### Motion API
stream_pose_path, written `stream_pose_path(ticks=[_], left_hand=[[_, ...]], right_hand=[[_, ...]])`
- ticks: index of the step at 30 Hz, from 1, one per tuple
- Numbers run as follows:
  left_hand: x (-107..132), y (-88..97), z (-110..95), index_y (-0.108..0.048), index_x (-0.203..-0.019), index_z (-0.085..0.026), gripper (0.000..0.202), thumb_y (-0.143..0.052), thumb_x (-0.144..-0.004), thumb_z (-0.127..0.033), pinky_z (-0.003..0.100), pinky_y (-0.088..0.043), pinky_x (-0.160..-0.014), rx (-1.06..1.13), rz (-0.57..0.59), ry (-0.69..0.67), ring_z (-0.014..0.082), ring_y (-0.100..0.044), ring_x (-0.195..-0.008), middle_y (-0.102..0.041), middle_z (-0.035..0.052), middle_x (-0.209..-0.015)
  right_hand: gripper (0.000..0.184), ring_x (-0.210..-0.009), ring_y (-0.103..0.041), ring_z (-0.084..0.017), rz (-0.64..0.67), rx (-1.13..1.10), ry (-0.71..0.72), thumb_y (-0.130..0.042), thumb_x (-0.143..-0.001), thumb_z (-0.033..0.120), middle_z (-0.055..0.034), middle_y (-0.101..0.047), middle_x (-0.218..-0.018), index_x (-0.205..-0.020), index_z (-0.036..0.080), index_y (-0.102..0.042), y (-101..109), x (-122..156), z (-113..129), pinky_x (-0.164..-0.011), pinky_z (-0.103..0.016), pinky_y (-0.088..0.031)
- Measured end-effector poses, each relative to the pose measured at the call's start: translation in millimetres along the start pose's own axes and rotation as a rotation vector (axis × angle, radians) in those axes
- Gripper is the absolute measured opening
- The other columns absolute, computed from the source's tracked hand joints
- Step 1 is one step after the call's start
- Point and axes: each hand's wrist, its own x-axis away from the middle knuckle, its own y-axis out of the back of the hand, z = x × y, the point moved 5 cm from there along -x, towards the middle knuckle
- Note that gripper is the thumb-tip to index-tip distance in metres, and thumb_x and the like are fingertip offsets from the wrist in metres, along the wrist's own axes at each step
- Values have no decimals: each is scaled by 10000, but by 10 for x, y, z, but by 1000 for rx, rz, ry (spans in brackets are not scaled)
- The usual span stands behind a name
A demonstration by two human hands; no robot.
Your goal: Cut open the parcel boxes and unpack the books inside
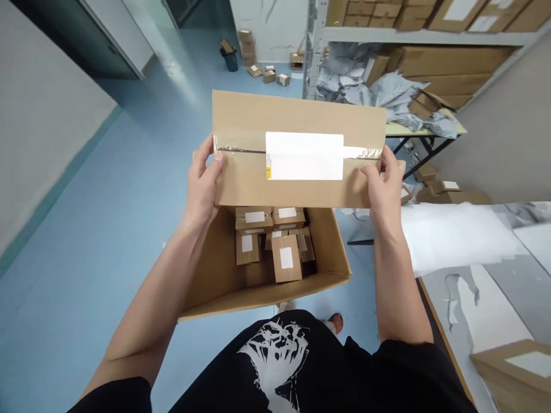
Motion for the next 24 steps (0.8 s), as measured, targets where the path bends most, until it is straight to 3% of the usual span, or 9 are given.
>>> stream_pose_path(ticks=[3, 9, 15, 19, 24], left_hand=[[250, -582, -260, -503, -1301, -319, 475, -512, -868, -516, 439, -306, -1110, 83, 69, 5, 252, -381, -1327, -455, 29, -1405], [977, -2032, -715, -487, -1326, -262, 500, -533, -869, -460, 400, -347, -1095, 187, 204, 53, 246, -422, -1312, -475, 59, -1418], [1721, -3568, -913, -493, -1321, -257, 525, -542, -850, -484, 358, -389, -1057, 250, 344, 175, 248, -458, -1282, -492, 60, -1403], [2157, -4469, -934, -504, -1299, -231, 558, -562, -820, -510, 338, -442, -992, 333, 450, 249, 245, -524, -1210, -536, 78, -1354], [2496, -5246, -811, -482, -1298, -231, 551, -538, -831, -517, 323, -441, -980, 362, 554, 279, 228, -526, -1207, -509, 80, -1379]], right_hand=[[266, -969, -402, -224, -134, -24, -94, -506, -784, 284, -31, -375, -859, -1028, 285, -613, 740, 322, -184, -963, -423, -354], [477, -910, -424, -211, -360, 78, -250, -537, -729, 356, -2, -344, -858, -1193, 252, -568, 2147, 1156, -1036, -908, -427, -372], [482, -881, -437, -235, -553, 281, -394, -478, -741, 393, -7, -355, -811, -1171, 205, -589, 3395, 1840, -1861, -870, -431, -398], [511, -977, -441, -271, -642, 394, -546, -470, -742, 405, -37, -398, -862, -1204, 212, -573, 4005, 2207, -2378, -899, -437, -393], [521, -1012, -458, -290, -625, 463, -671, -450, -743, 382, -70, -448, -902, -1211, 185, -570, 4392, 2416, -2993, -889, -419, -405]])
